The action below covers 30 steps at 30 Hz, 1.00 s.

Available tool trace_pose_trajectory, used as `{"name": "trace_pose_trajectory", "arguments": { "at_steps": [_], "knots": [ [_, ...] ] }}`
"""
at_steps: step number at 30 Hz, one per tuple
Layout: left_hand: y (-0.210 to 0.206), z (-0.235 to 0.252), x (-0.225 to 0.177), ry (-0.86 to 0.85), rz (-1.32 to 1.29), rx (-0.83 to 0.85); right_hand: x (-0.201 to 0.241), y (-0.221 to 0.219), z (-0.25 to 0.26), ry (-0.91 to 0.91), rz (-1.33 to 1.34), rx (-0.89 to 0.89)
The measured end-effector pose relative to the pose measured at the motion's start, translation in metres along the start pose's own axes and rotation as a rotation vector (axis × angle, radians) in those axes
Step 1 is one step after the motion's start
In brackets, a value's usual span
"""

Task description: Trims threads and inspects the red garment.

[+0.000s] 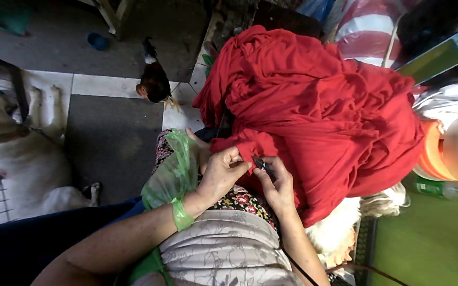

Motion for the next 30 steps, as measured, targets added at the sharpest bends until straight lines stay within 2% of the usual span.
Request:
{"name": "trace_pose_trajectory", "arguments": {
  "at_steps": [8,13,19,30],
  "knots": [
    [-0.0011,0.0010,-0.0002,-0.033,-0.015,0.001,-0.0035,-0.0007,0.0016,-0.092,0.145,0.025],
    [-0.0019,0.0024,-0.0005,0.008,-0.069,0.013,-0.0046,-0.0013,0.0028,-0.154,0.258,0.039],
    [-0.0008,0.0025,0.0018,-0.001,-0.053,0.012,-0.0059,-0.0026,0.0013,-0.104,0.168,0.071],
    [-0.0005,0.0022,-0.0008,-0.025,-0.014,0.030,-0.0035,-0.0021,0.0022,-0.087,0.187,0.036]
  ]
}}
Point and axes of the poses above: each hand's wrist, its own z-axis towards the middle knuckle, its own y-axis out of the back of the hand, x = y × z, the point moved 7 cm from there along z, towards the middle knuckle, and after that the axes turned 7 degrees about -y, right-handed, at the moved point
